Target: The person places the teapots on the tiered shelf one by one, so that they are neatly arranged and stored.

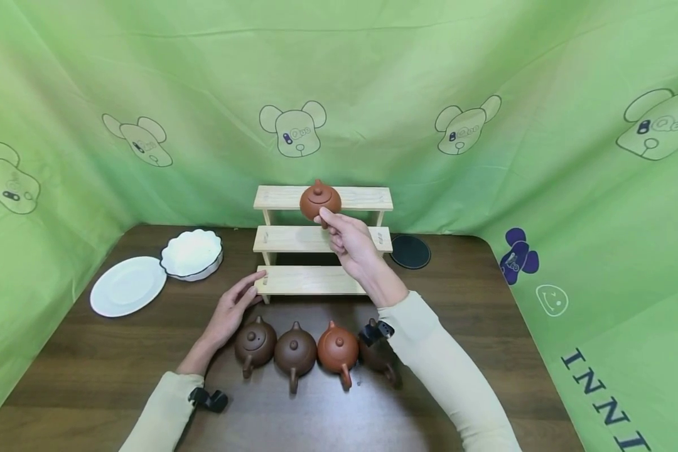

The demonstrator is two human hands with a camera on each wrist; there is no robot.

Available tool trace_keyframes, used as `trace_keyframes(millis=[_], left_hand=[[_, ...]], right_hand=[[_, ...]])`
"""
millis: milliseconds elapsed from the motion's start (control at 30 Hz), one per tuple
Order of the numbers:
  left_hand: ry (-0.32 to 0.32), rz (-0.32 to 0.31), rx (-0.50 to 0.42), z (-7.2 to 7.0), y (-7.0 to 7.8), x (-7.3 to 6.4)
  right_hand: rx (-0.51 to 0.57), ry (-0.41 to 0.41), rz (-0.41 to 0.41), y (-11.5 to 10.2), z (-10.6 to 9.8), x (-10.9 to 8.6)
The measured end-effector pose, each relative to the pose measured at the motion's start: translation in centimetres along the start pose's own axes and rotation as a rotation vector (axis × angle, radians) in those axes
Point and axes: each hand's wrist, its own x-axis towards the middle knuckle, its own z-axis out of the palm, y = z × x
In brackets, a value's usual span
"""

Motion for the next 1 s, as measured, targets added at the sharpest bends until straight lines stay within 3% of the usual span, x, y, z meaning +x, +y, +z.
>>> trace_keyframes(millis=[133, 267, 367, 600, 700, 1000], left_hand=[[0.009, -0.038, 0.005, 0.5, 2.0, -0.1], [0.016, -0.086, 0.019, 0.7, 3.0, -0.1], [0.016, -0.085, 0.026, 0.6, 2.9, -0.1], [0.002, 0.016, 0.014, 0.0, 0.6, 0.1], [0.006, 0.019, 0.016, 0.1, 0.7, 0.0], [0.015, -0.091, 0.057, 0.8, 2.6, -0.1]], right_hand=[[0.009, 0.007, -0.01, 0.2, 1.4, 0.8], [-0.004, 0.033, -0.014, 0.6, 2.6, 1.8], [-0.004, 0.051, -0.014, 0.9, 3.3, 2.5], [0.013, 0.101, -0.034, 1.7, 4.5, 3.9], [0.002, 0.133, -0.04, 2.1, 4.8, 4.3], [0.017, 0.179, -0.035, 2.6, 5.1, 5.2]])
